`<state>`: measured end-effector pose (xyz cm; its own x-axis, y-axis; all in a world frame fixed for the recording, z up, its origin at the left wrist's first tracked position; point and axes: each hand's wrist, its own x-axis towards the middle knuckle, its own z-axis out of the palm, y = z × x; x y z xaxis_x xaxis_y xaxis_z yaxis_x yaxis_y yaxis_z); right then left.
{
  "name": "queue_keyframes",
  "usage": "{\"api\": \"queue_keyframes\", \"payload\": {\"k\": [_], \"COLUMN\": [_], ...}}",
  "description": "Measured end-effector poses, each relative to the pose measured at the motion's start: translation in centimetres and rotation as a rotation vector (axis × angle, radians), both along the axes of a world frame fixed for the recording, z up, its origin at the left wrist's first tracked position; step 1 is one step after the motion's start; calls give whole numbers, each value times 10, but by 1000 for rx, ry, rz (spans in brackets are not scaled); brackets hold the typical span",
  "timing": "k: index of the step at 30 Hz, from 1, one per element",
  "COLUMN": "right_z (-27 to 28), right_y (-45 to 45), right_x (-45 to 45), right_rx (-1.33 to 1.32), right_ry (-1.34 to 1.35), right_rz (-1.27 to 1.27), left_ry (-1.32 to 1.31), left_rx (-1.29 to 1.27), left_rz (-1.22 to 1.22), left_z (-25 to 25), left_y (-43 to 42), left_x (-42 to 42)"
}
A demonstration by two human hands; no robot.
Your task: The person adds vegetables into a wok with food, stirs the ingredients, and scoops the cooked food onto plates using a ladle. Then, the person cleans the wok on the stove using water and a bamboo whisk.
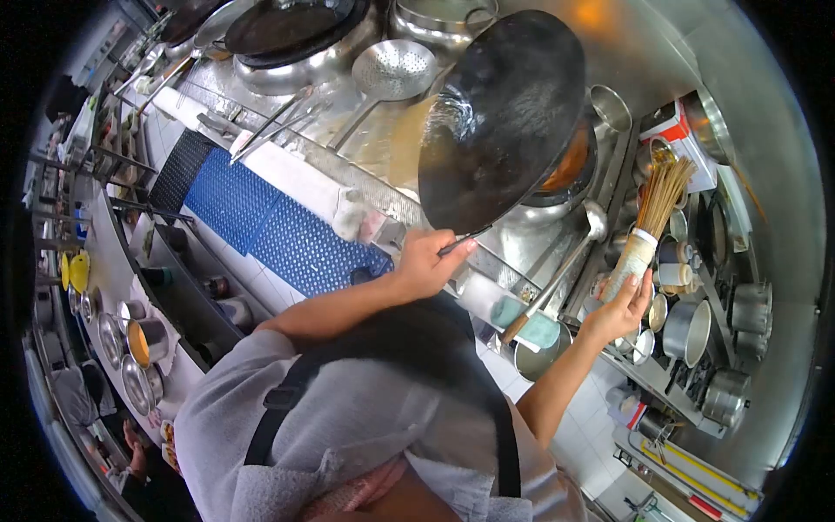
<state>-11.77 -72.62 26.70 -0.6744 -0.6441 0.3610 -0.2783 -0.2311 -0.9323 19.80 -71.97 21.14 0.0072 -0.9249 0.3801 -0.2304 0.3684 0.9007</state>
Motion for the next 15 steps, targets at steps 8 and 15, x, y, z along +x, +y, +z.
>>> {"api": "queue_keyframes", "payload": {"k": [8, 15], "right_z": [-17, -30], "right_y": [-6, -59], "right_x": [-38, -81], "right_rx": [-79, 75], "right_ry": [-108, -355], "right_rz": [-63, 283], "left_ry": [109, -542], "left_rx": [-150, -289], "left_rz": [236, 8], "left_z": [81, -30], "left_y": [-116, -104], "left_x": [-30, -52]}}
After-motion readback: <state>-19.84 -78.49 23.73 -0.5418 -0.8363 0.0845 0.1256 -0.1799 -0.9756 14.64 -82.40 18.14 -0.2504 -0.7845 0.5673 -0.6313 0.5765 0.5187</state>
